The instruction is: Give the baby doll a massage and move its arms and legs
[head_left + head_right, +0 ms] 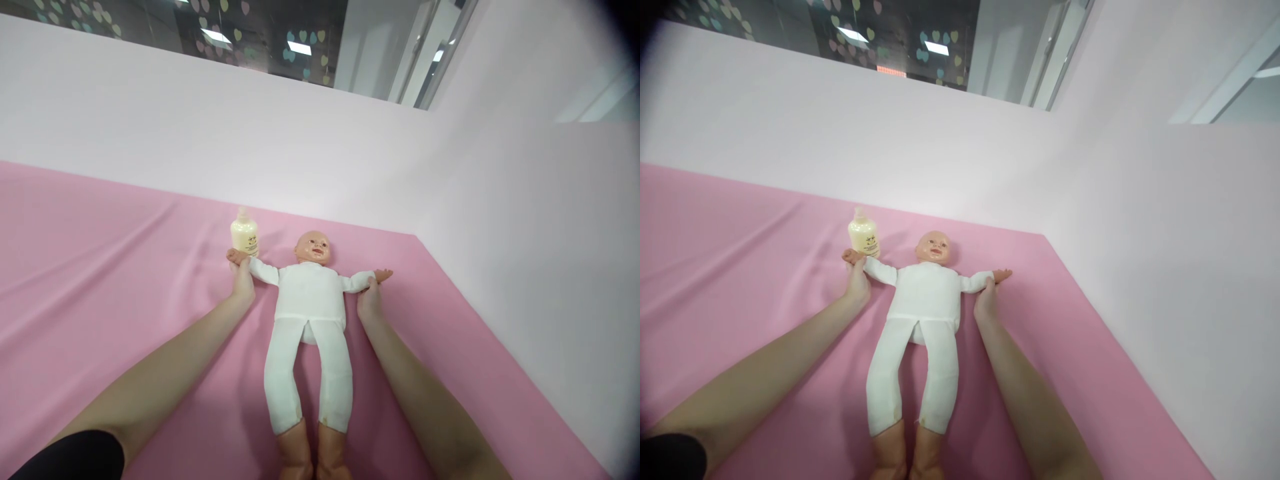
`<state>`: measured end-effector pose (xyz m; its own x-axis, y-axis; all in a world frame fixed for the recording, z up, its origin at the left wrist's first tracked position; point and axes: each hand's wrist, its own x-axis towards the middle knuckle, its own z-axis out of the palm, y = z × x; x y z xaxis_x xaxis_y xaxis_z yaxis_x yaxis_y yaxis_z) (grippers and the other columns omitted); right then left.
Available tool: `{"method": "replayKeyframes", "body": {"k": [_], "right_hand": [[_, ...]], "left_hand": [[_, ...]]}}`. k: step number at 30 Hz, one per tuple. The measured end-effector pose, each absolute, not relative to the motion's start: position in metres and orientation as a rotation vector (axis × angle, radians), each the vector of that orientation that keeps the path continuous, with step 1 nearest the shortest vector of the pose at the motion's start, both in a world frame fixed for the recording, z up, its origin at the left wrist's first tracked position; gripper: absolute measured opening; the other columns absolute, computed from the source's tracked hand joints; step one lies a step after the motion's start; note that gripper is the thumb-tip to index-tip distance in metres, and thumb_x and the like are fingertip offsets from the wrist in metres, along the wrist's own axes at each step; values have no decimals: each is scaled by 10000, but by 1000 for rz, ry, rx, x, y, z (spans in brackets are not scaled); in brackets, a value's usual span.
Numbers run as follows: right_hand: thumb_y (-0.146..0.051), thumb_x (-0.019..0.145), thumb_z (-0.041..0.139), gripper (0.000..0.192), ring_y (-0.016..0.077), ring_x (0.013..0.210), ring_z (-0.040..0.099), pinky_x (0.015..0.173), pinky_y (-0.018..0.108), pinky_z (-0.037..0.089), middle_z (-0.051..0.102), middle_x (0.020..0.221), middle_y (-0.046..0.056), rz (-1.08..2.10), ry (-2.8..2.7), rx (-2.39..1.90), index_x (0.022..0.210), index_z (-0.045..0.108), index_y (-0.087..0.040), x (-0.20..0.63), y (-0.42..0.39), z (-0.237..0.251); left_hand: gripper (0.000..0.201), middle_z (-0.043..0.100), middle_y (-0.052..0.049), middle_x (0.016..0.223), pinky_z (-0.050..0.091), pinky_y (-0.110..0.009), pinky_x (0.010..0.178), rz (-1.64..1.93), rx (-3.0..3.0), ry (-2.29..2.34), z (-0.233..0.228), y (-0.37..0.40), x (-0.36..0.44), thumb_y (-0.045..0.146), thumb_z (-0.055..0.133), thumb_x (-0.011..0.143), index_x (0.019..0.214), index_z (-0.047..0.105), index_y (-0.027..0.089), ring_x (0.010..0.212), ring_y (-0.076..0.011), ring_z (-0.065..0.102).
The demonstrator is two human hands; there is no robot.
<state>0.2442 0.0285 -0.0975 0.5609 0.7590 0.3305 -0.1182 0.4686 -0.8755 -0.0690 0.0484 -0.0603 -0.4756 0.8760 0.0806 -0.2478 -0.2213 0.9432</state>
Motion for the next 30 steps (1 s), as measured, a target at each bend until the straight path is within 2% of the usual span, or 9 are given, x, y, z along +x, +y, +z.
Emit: {"method": "replayKeyframes", "body": {"k": [3, 9, 12, 15, 17, 21, 26, 30], "right_hand": [[-350, 813, 426, 613, 199, 1319, 377, 1072, 431, 365, 359, 1445, 33, 629, -752, -1010, 1400, 268, -275, 239, 21, -87], [-356, 830, 441, 597, 201, 1339, 328, 1068, 420, 351, 300, 1479, 12, 554, -980, -1082, 1401, 277, -299, 225, -1, -58], [-355, 832, 466, 549, 218, 1254, 433, 1021, 422, 389, 436, 1386, 59, 584, -1155, -1092, 1360, 360, -249, 217, -9, -50], [-343, 814, 512, 509, 231, 1149, 525, 986, 430, 418, 553, 1262, 70, 622, -1357, -1128, 1305, 436, -231, 212, -13, -48], [-310, 798, 541, 499, 233, 1167, 511, 1019, 435, 389, 550, 1269, 58, 572, -1546, -1122, 1287, 466, -246, 210, -13, -50], [-250, 793, 534, 473, 230, 1203, 472, 1057, 435, 347, 539, 1277, 51, 445, -1745, -1105, 1265, 502, -250, 211, -12, -53], [-317, 804, 549, 524, 228, 1216, 475, 1050, 436, 359, 515, 1311, 69, 564, -1550, -1141, 1311, 439, -242, 210, -12, -56], [-361, 822, 520, 560, 219, 1216, 475, 1044, 445, 362, 490, 1340, 83, 647, -1268, -1158, 1348, 371, -235, 211, -11, -53]], "left_hand": [[475, 380, -122, 1384, 380, -359, 1033, 1817, 836, 1213, -60, 46, -69, 297, 444, 863, 1283, 245, 198, 1281, -237, 399], [546, 387, -87, 1392, 354, -378, 1063, 1818, 1203, 1172, -52, 36, -63, 271, 516, 833, 1320, 270, 255, 1297, -220, 376], [543, 459, -83, 1334, 376, -399, 1038, 1708, 1403, 1167, -48, 29, -57, 281, 530, 825, 1319, 308, 252, 1255, -227, 426], [504, 561, -90, 1208, 418, -429, 982, 1467, 1651, 1184, -45, 21, -53, 352, 522, 833, 1290, 374, 201, 1120, -244, 535], [479, 578, -91, 1190, 420, -442, 976, 1297, 1861, 1144, -44, 18, -51, 374, 518, 837, 1266, 418, 185, 1094, -255, 550], [450, 514, -94, 1296, 361, -442, 1038, 1179, 2164, 985, -43, 15, -49, 339, 504, 853, 1277, 434, 204, 1198, -261, 476], [472, 455, -116, 1327, 291, -458, 1089, 1419, 2014, 1090, -47, 19, -48, 315, 493, 867, 1302, 368, 183, 1259, -252, 409], [458, 446, -94, 1308, 286, -410, 1106, 1753, 1641, 1149, -49, 26, -54, 287, 540, 838, 1264, 387, 218, 1271, -226, 390]]}}
